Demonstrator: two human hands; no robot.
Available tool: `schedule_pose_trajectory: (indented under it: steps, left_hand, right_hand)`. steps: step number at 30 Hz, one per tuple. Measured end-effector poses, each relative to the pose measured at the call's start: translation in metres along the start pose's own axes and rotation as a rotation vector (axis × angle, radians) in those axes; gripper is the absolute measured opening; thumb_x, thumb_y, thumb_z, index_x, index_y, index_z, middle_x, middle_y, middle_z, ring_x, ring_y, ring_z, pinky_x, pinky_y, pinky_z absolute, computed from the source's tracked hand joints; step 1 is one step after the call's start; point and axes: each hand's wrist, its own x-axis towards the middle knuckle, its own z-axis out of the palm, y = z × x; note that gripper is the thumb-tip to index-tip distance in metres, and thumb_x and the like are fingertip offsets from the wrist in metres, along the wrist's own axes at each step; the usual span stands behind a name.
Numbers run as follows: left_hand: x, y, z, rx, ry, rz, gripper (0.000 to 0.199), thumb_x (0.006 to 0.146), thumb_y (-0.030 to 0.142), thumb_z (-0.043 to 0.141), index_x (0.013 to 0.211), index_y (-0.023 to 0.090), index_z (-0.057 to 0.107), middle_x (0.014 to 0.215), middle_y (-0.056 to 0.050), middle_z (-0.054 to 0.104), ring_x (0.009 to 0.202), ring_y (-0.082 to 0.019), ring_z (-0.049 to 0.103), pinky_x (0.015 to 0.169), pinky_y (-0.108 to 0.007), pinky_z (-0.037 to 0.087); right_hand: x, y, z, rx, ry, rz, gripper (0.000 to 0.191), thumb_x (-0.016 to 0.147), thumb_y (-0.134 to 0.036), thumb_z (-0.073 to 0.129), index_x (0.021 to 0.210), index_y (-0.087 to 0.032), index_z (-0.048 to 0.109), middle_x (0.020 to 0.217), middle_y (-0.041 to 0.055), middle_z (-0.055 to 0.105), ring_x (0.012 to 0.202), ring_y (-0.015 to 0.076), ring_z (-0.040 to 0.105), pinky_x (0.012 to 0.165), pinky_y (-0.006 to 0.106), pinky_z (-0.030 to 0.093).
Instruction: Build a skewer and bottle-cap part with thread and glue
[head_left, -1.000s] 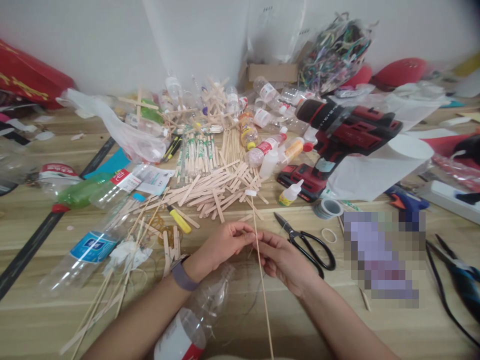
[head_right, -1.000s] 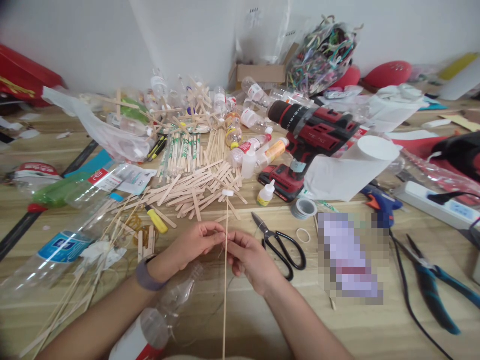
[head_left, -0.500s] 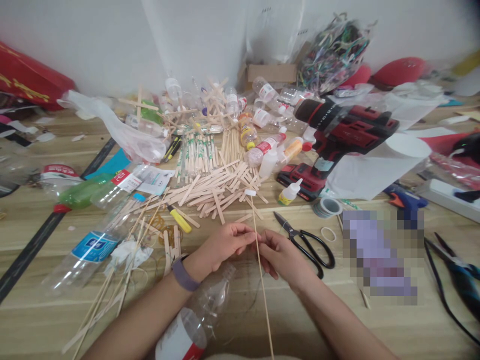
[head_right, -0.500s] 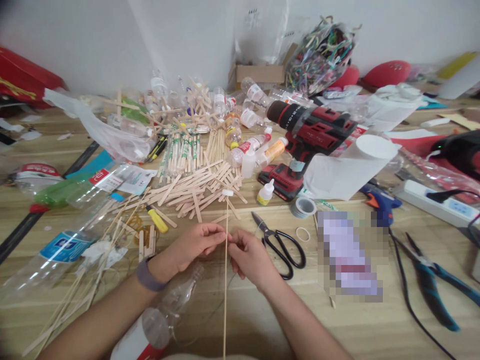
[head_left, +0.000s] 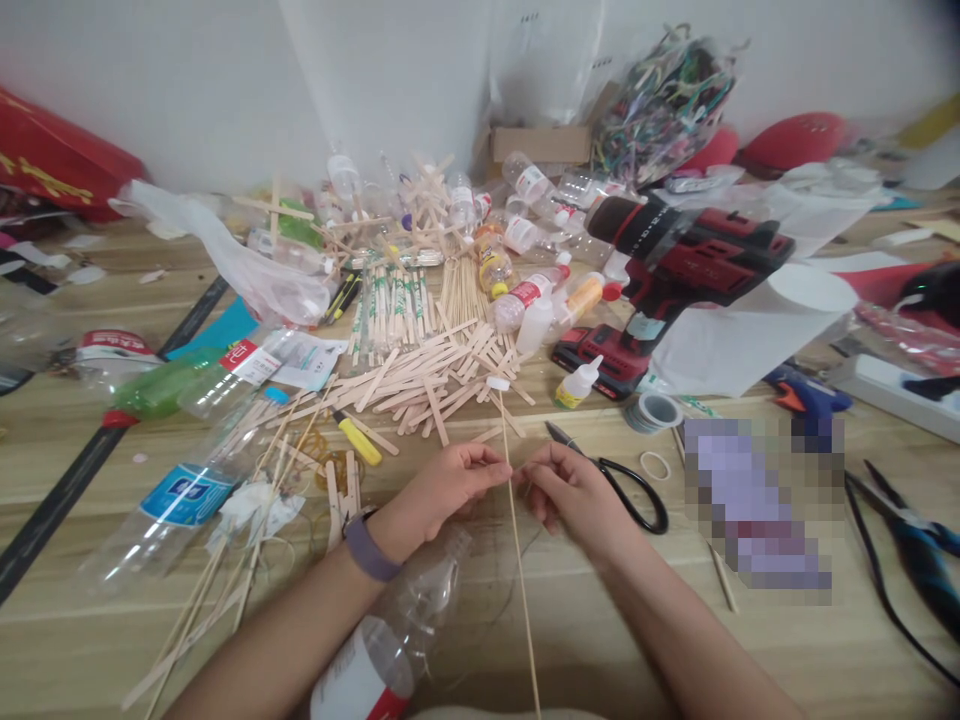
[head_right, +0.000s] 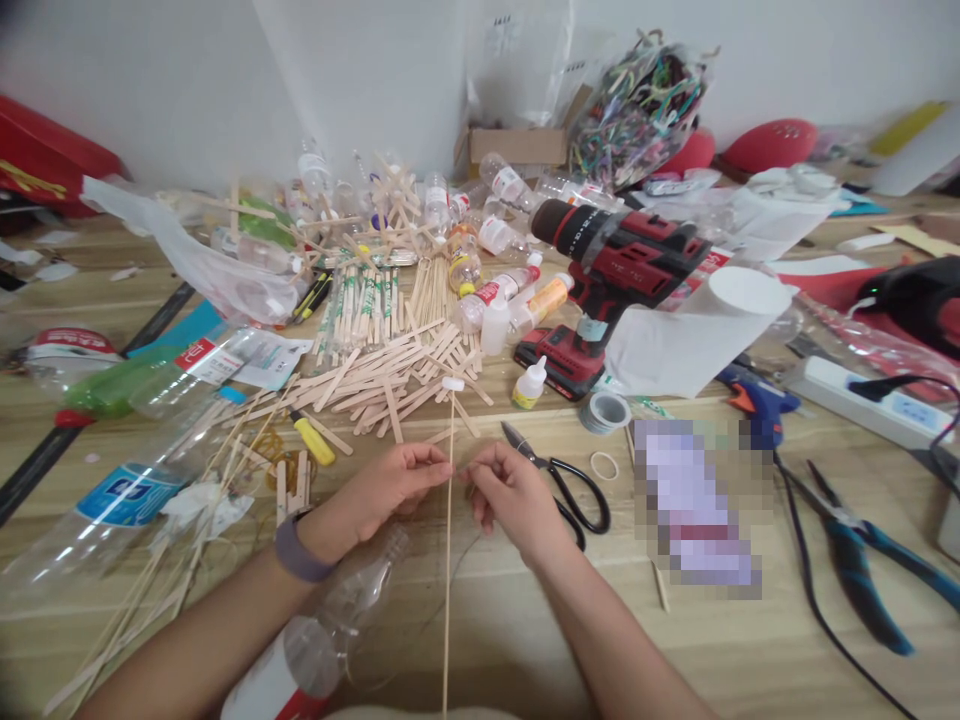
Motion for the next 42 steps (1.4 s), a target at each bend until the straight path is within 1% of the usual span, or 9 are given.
schedule_pose_trajectory:
  steps: [5,11,15,18,21,24,30,37,42]
  left_hand:
    - [0.001,-0.004,0.001,0.134,0.041,0.083,0.037,0.075,0.055,0.066,0.074,0.019,0.057,0.05,0.011,0.03,0.046,-0.007,0.023,0.049,-0.025,0.019]
    - [0.0,-0.003,0.0,0.218,0.05,0.166,0.035,0.078,0.051,0.063,0.068,0.018,0.059,0.052,0.009,0.036,0.051,-0.009,0.029,0.053,-0.025,0.023]
    - [0.0,-0.002,0.001,0.232,0.068,0.238,0.033,0.08,0.048,0.062,0.072,0.017,0.063,0.06,0.005,0.048,0.058,-0.011,0.038,0.058,-0.025,0.028]
    - [0.002,-0.003,0.003,0.213,0.124,0.265,0.032,0.082,0.048,0.058,0.074,0.017,0.062,0.063,0.004,0.049,0.061,-0.012,0.041,0.06,-0.025,0.031]
    - [0.003,-0.005,0.004,0.191,0.178,0.27,0.029,0.084,0.044,0.055,0.073,0.017,0.059,0.063,0.004,0.049,0.061,-0.013,0.041,0.06,-0.025,0.032]
    - [0.004,-0.007,0.006,0.172,0.209,0.275,0.025,0.085,0.039,0.054,0.072,0.017,0.058,0.067,0.002,0.053,0.065,-0.013,0.045,0.064,-0.026,0.036]
    - [0.004,-0.007,0.009,0.149,0.223,0.26,0.024,0.085,0.036,0.053,0.073,0.017,0.058,0.068,0.002,0.056,0.068,-0.014,0.048,0.066,-0.026,0.038]
    - [0.004,-0.009,0.009,0.142,0.213,0.235,0.026,0.086,0.039,0.053,0.074,0.016,0.059,0.065,0.002,0.055,0.064,-0.013,0.046,0.064,-0.026,0.037]
    - [0.004,-0.009,0.009,0.141,0.216,0.242,0.025,0.086,0.038,0.053,0.077,0.016,0.061,0.071,0.001,0.058,0.07,-0.014,0.049,0.07,-0.026,0.038]
  right_hand:
    - [-0.001,-0.002,0.002,0.146,0.007,-0.027,0.029,0.068,-0.045,0.072,0.072,-0.02,0.057,0.049,-0.0049,0.056,0.043,0.0085,0.047,0.041,0.019,0.036]
    - [-0.003,-0.002,0.005,0.275,-0.03,-0.025,0.034,0.062,-0.044,0.081,0.069,-0.018,0.06,0.07,0.0001,0.062,0.059,0.0105,0.056,0.052,0.022,0.042]
    - [-0.005,-0.003,0.005,0.294,-0.045,-0.047,0.032,0.064,-0.043,0.081,0.069,-0.019,0.061,0.076,0.0011,0.063,0.066,0.0112,0.055,0.058,0.023,0.043]
    - [-0.006,-0.003,0.004,0.269,-0.05,-0.061,0.031,0.066,-0.043,0.08,0.068,-0.019,0.062,0.084,0.0007,0.064,0.068,0.0103,0.053,0.062,0.023,0.042]
    - [-0.009,-0.004,0.005,0.215,-0.085,-0.041,0.028,0.067,-0.041,0.081,0.069,-0.019,0.064,0.076,-0.0001,0.063,0.07,0.0127,0.055,0.066,0.025,0.043]
    - [-0.01,-0.005,0.008,0.171,-0.122,-0.015,0.027,0.067,-0.04,0.08,0.069,-0.018,0.064,0.069,-0.0005,0.062,0.07,0.0144,0.056,0.067,0.027,0.043]
    - [-0.012,-0.008,0.01,0.148,-0.156,0.0,0.027,0.067,-0.041,0.078,0.069,-0.018,0.064,0.073,0.0015,0.067,0.068,0.0144,0.057,0.066,0.028,0.043]
    - [-0.01,-0.006,0.007,0.081,-0.15,-0.006,0.026,0.069,-0.041,0.077,0.065,-0.017,0.067,0.064,-0.0001,0.064,0.058,0.0107,0.044,0.06,0.026,0.033]
    - [-0.009,-0.007,0.004,0.048,-0.166,0.024,0.027,0.067,-0.041,0.077,0.065,-0.016,0.069,0.061,-0.0001,0.063,0.054,0.0087,0.039,0.055,0.025,0.028]
